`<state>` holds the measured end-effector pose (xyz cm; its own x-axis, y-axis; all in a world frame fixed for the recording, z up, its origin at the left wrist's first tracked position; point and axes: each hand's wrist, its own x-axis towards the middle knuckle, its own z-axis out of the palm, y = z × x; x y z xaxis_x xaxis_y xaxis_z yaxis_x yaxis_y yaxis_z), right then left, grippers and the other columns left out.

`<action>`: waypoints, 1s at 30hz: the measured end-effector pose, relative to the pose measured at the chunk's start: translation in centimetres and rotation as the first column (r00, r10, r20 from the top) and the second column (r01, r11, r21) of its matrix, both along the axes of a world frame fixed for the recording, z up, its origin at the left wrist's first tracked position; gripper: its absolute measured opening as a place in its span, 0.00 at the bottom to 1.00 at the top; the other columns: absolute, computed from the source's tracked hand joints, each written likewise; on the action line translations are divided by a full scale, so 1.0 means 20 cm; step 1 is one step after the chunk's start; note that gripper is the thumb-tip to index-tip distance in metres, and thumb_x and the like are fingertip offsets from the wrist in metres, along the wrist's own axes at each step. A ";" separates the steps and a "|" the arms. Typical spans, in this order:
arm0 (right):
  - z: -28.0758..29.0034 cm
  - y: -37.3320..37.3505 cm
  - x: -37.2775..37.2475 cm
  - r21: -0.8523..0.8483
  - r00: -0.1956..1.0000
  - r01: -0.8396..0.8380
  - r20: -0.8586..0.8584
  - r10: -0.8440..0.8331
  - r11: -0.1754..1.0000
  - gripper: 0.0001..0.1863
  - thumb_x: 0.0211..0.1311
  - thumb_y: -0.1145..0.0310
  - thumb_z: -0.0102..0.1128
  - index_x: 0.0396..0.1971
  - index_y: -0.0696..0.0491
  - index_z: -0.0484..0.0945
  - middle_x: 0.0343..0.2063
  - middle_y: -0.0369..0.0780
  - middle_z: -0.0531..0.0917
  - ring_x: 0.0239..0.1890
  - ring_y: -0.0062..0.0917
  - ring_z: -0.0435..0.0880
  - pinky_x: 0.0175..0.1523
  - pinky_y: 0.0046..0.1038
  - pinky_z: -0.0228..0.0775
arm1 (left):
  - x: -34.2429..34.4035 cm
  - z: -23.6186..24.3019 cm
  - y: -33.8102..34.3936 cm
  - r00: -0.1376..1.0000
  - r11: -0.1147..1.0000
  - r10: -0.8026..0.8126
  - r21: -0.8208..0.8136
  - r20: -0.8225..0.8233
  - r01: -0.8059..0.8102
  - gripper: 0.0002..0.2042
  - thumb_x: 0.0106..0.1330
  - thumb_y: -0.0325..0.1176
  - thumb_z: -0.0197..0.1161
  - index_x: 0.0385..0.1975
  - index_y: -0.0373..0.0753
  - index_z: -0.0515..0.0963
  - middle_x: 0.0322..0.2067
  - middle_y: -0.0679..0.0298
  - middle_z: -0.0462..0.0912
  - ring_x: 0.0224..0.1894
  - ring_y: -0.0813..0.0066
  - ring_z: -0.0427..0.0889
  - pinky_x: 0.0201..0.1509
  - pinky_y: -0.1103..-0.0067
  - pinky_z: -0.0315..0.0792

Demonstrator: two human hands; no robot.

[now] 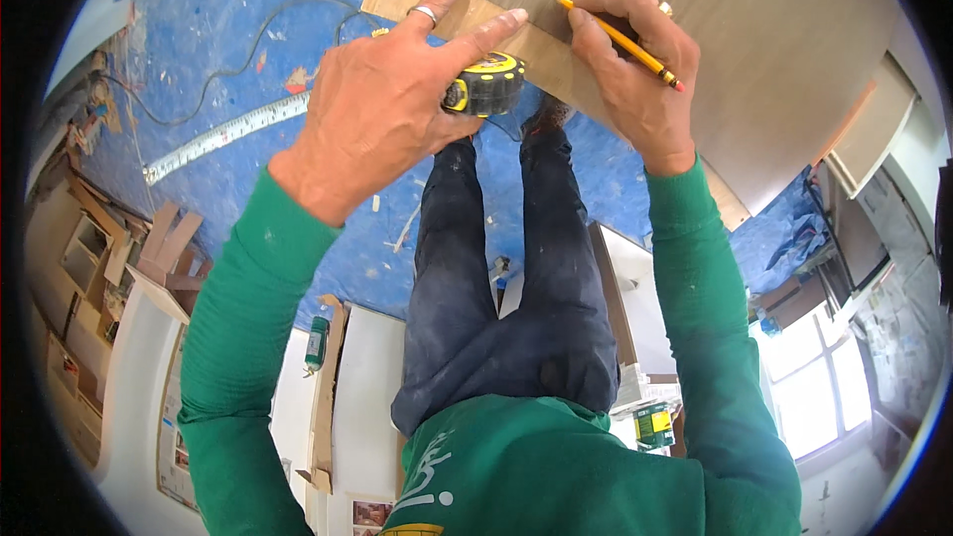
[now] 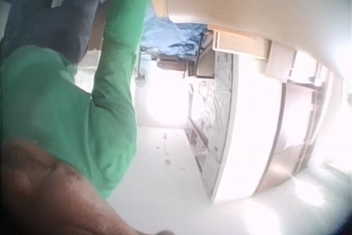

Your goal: The person measures and marks a large wooden board using a tape measure and pencil, then uses a smaller wooden template to trace and mark cut lines. The person also handles a small wooden strip and places it on the board.

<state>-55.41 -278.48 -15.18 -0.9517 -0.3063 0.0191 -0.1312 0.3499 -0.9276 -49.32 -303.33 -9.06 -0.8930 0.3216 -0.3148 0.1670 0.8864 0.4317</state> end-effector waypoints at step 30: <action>0.15 -0.01 -0.04 0.105 0.996 -0.029 -0.082 0.038 0.994 0.05 0.64 0.72 0.75 0.36 0.53 0.86 0.31 0.40 0.88 0.36 0.35 0.86 0.41 0.36 0.78 | -0.14 0.28 0.18 0.956 0.987 0.117 -0.142 0.270 -0.080 0.43 0.54 0.47 0.84 0.74 0.54 0.75 0.82 0.45 0.58 0.45 0.44 0.93 0.46 0.57 0.86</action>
